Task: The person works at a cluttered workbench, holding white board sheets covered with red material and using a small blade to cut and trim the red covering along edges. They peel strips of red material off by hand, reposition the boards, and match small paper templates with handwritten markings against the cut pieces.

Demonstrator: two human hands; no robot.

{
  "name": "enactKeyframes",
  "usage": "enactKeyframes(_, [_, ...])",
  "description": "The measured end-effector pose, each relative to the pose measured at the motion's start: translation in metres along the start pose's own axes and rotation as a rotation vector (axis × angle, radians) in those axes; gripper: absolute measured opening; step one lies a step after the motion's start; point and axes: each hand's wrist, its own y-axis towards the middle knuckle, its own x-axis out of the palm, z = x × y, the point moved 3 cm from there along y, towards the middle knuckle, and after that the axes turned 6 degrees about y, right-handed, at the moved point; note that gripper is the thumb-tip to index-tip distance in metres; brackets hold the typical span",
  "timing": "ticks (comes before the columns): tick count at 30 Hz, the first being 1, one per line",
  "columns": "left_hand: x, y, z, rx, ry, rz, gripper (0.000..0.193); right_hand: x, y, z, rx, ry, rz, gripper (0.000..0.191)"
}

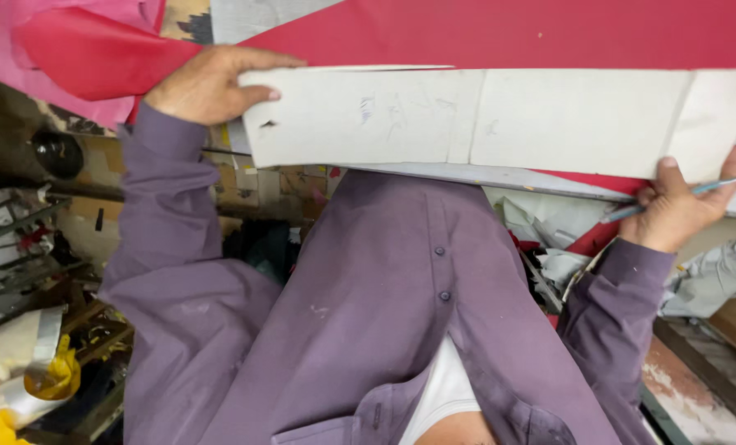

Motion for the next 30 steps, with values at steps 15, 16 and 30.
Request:
enactKeyframes(15, [0.056,0.006,-0.071,-0.111,-0.609,0.815,0.043,-0.011,0.013,0.011,-0.111,-0.075,0.054,0.045])
enactKeyframes(16, [0.058,0.006,-0.069,-0.090,-0.644,0.846,0.041,-0.010,0.011,0.010,-0.125,-0.117,0.042,0.048])
enactKeyframes(30, [0.042,0.007,-0.057,-0.129,-0.775,0.629,0.027,0.025,-0.001,-0.017,-0.108,-0.091,-0.022,0.042])
